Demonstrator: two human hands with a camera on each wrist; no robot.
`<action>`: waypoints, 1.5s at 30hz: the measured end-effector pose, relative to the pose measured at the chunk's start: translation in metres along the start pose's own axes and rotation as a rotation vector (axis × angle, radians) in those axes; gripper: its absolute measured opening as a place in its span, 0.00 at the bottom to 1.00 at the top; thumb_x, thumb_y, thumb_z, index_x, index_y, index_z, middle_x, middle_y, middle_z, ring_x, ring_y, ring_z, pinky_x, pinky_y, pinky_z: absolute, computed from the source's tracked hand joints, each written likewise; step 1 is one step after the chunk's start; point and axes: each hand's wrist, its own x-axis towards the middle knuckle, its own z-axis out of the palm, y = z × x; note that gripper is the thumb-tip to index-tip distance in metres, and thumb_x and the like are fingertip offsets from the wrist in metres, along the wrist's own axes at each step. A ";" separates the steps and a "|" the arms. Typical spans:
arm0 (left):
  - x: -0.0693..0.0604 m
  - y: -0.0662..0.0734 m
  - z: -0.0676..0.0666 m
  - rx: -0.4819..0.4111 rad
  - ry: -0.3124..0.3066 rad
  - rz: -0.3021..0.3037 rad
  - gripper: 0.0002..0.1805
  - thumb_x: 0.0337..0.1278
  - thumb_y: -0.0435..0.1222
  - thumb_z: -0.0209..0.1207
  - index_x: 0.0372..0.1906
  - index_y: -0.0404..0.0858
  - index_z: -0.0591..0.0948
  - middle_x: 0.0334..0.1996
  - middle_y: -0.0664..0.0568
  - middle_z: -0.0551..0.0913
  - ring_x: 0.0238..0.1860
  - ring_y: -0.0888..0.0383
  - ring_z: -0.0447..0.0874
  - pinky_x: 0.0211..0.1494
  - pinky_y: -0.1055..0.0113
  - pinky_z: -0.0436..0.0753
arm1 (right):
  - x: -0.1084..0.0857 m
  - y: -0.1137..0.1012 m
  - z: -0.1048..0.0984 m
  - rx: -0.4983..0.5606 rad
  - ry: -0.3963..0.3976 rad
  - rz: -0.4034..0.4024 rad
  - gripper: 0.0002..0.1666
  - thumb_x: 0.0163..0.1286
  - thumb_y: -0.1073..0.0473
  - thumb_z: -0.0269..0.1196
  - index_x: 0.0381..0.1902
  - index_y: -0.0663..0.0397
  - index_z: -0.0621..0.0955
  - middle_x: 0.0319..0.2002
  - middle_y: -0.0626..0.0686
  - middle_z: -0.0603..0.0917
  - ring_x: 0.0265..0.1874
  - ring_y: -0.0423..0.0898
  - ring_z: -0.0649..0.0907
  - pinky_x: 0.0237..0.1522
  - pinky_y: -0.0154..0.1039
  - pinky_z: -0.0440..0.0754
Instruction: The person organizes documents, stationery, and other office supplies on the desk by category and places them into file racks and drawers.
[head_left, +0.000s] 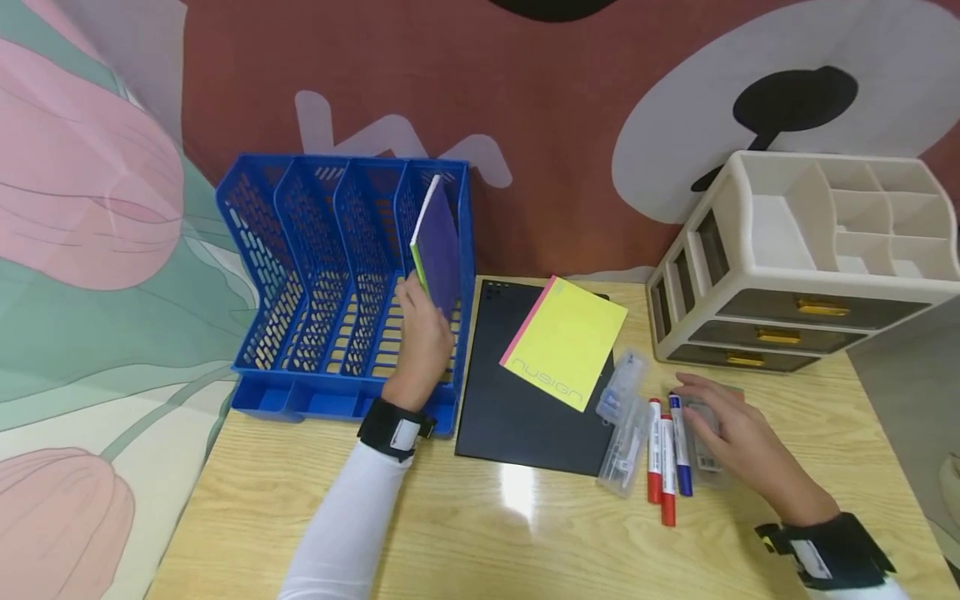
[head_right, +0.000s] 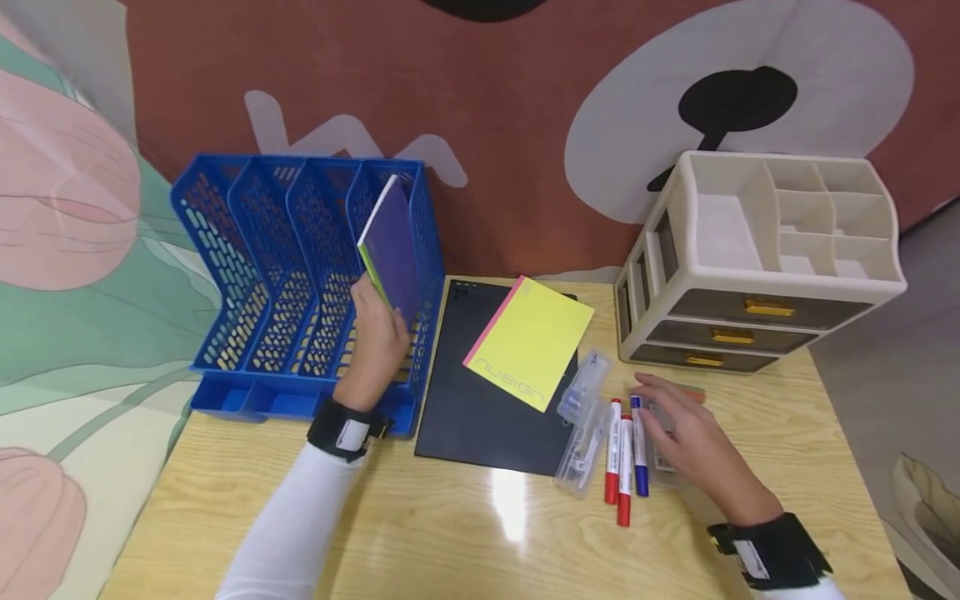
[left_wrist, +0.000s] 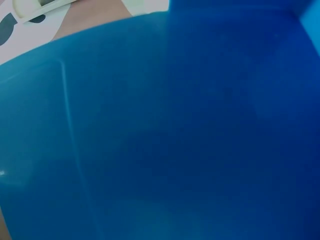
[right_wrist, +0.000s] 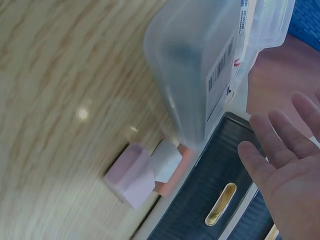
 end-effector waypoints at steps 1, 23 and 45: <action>0.000 0.000 0.000 0.005 -0.015 0.004 0.36 0.60 0.16 0.52 0.73 0.24 0.56 0.63 0.26 0.63 0.63 0.32 0.71 0.65 0.43 0.80 | -0.001 0.000 0.000 0.003 0.003 0.001 0.17 0.75 0.62 0.63 0.60 0.57 0.81 0.68 0.64 0.77 0.65 0.69 0.76 0.58 0.71 0.74; 0.007 0.002 -0.019 0.003 -0.359 -0.046 0.41 0.69 0.22 0.55 0.81 0.33 0.50 0.65 0.26 0.71 0.68 0.32 0.72 0.69 0.38 0.75 | -0.014 0.008 -0.005 0.002 -0.008 0.083 0.17 0.78 0.57 0.62 0.60 0.53 0.81 0.69 0.64 0.76 0.64 0.70 0.76 0.53 0.70 0.79; -0.008 -0.002 -0.011 -0.073 -0.120 -0.008 0.38 0.63 0.18 0.50 0.79 0.31 0.59 0.55 0.26 0.72 0.55 0.33 0.76 0.59 0.39 0.80 | -0.021 0.015 0.005 0.034 0.053 0.031 0.21 0.75 0.62 0.64 0.64 0.55 0.79 0.66 0.63 0.79 0.63 0.70 0.77 0.57 0.68 0.73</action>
